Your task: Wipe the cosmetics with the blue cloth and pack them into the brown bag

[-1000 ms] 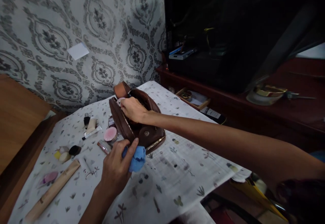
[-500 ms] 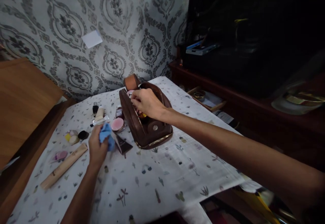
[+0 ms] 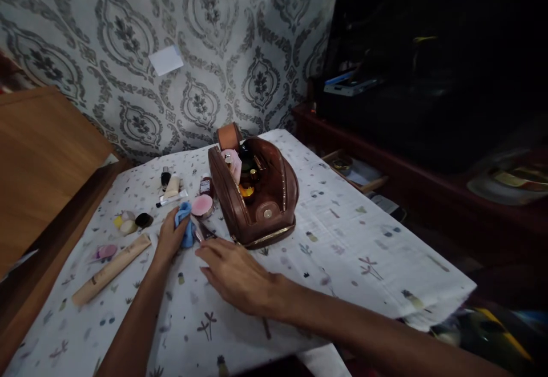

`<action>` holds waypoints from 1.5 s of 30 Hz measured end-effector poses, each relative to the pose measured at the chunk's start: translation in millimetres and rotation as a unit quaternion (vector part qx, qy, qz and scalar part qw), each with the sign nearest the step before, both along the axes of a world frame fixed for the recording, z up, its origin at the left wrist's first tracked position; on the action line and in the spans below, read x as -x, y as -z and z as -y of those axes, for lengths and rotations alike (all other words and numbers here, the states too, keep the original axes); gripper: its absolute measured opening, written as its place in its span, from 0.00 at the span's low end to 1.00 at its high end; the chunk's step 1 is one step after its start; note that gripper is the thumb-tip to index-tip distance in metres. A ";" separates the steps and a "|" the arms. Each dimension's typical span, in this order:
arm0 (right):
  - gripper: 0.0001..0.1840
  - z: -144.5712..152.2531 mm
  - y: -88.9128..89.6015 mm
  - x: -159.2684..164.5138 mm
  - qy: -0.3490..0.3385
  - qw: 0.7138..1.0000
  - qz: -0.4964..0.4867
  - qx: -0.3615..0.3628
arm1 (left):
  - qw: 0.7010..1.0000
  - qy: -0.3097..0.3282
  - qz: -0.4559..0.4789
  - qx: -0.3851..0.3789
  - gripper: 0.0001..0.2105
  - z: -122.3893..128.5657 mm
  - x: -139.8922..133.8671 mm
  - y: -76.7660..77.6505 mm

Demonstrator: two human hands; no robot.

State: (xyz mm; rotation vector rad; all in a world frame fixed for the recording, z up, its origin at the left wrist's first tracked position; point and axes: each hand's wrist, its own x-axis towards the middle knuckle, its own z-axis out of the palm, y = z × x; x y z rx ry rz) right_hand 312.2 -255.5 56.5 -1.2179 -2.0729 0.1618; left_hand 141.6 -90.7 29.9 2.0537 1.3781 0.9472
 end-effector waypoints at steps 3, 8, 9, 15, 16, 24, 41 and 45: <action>0.24 -10.7 27.9 17.5 0.019 0.999 0.017 0.042 | 0.999 0.040 -0.012 0.024 0.19 -0.7 0.5 -1.3; 0.24 -19.6 51.7 23.0 0.028 0.999 0.005 0.044 | 0.999 0.018 -0.034 -0.009 0.16 -6.0 8.1 -0.2; 0.24 -19.9 55.0 22.9 0.032 0.999 0.002 0.037 | 0.999 0.012 -0.034 -0.014 0.15 -7.3 9.1 0.6; 0.25 -22.7 74.4 24.5 0.069 0.997 0.006 0.019 | 0.998 -0.020 -0.039 -0.040 0.13 -10.3 10.9 5.9; 0.25 -23.1 76.2 24.8 0.069 0.997 0.013 0.016 | 0.998 -0.025 -0.039 -0.045 0.12 -9.9 11.1 6.6; 0.22 -21.4 65.3 21.5 0.016 0.999 0.019 0.028 | 0.997 -0.033 -0.037 -0.059 0.07 -6.0 11.8 10.2; 0.24 -20.1 56.4 12.6 -0.046 0.978 -0.169 0.115 | 0.991 -0.087 -0.077 -0.073 0.10 -11.5 25.1 14.4; 0.24 -18.7 57.8 13.5 -0.032 0.977 -0.174 0.123 | 0.981 -0.153 -0.088 -0.083 0.13 -20.2 40.7 0.9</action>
